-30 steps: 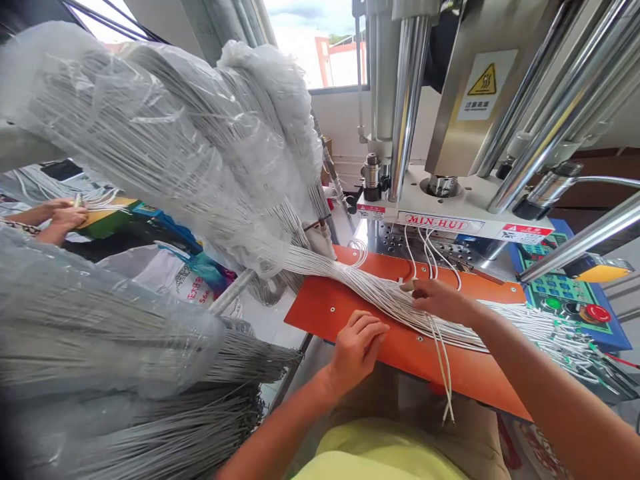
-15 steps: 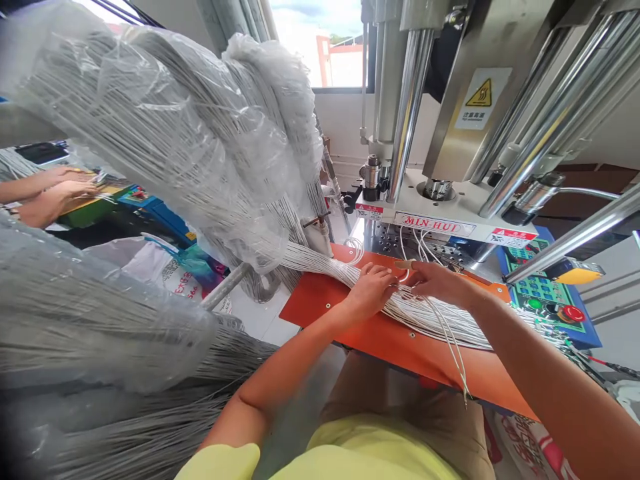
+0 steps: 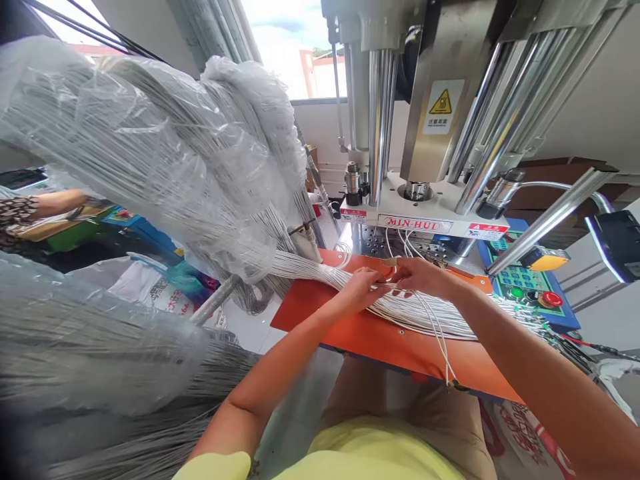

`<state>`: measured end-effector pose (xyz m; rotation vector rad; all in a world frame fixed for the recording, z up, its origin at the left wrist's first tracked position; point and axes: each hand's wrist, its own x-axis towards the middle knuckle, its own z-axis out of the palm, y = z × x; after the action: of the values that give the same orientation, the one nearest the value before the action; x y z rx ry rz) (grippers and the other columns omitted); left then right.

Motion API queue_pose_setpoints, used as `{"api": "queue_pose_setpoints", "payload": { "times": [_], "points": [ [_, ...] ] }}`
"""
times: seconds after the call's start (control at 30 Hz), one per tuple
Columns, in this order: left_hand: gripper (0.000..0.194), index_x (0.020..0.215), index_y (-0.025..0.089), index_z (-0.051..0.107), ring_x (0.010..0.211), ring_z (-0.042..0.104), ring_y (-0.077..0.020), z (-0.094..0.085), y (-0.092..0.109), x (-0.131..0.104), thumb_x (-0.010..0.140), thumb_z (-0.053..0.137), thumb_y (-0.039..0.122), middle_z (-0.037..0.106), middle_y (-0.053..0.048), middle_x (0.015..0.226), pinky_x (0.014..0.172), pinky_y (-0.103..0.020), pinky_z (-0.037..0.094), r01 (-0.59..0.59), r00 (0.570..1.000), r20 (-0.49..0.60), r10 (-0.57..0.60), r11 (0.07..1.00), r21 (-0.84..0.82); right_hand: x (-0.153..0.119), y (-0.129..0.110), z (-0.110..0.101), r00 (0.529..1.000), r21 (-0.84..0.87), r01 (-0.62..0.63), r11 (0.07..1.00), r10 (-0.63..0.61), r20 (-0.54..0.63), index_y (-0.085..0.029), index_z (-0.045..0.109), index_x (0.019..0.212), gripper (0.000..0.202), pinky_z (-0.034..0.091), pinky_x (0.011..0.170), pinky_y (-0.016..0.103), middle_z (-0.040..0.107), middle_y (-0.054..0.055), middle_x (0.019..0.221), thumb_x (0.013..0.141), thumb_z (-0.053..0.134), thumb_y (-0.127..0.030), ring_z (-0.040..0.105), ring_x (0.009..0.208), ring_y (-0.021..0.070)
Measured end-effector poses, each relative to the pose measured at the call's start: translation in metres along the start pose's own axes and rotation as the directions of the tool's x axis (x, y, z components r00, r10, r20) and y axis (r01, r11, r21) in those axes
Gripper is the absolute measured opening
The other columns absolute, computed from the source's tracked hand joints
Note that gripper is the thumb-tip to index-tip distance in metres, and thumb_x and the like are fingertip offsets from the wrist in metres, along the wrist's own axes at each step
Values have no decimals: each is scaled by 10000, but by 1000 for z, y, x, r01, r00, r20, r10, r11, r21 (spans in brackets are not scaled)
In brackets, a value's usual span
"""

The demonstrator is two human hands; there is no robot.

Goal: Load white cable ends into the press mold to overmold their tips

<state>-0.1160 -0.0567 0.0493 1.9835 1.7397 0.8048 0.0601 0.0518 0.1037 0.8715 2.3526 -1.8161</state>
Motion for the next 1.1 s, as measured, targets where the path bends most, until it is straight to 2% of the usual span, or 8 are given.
{"api": "queue_pose_setpoints", "payload": {
  "times": [0.2,0.3,0.47,0.6,0.73,0.93,1.03,1.1],
  "points": [
    [136,862,204,638,934,612,-179,9,-5,-15,950,540,237,693,-3,869,1139,-455,292,-106,992,-61,108,993,46,-40,24,-11,985,-222,35,975,4,171,-177,604,1204,414,398,563,252,543,-28,673,909,555,-462,483,559,103],
    [129,880,203,614,947,600,-174,18,-10,-20,962,515,219,670,-9,901,1180,-477,242,-175,979,-95,182,982,74,-57,32,-9,998,-399,12,917,14,62,-169,641,898,337,365,551,254,528,-18,622,912,514,-480,467,544,106],
    [116,910,188,592,971,582,-210,23,-18,-12,968,500,229,648,-59,945,963,-383,460,-191,975,-110,192,981,18,-61,21,0,978,-294,-7,956,-54,-199,-194,577,831,441,302,475,244,471,-45,583,934,422,-594,395,471,90],
    [189,932,181,586,941,580,-219,24,-26,-11,999,419,239,647,-73,957,880,-366,481,-222,975,9,222,972,75,-77,14,-11,993,-293,-101,951,79,-86,-201,515,748,371,283,457,245,452,-53,548,873,535,-550,382,465,93],
    [244,988,185,584,976,590,-217,16,-42,-14,1020,366,289,650,-82,1007,895,-355,476,-288,957,65,283,954,86,-103,22,-35,995,-463,-70,884,27,-99,-200,488,719,333,271,522,262,461,-33,632,908,502,-475,403,564,109],
    [357,805,196,560,769,605,-182,-9,-66,-11,1020,308,328,643,-39,810,785,-328,483,-155,988,26,154,986,67,-117,40,-51,988,-554,-71,829,-16,-151,-183,595,866,333,300,567,274,482,-8,695,963,389,-426,434,606,125],
    [289,865,187,599,875,620,-224,-19,-52,-16,987,376,325,657,-69,879,849,-387,495,-139,989,58,133,982,126,-126,43,-55,990,-541,-19,841,-61,-129,-174,621,949,404,328,580,254,465,-16,712,995,336,-456,429,622,116],
    [280,1115,171,607,1144,568,-294,-21,-25,-20,900,556,343,646,-126,1149,992,-466,455,-163,985,70,155,978,127,-126,46,-50,993,-579,-10,815,-62,-105,-178,612,847,345,304,558,251,434,-33,657,977,406,-421,400,587,107]
  ]
}}
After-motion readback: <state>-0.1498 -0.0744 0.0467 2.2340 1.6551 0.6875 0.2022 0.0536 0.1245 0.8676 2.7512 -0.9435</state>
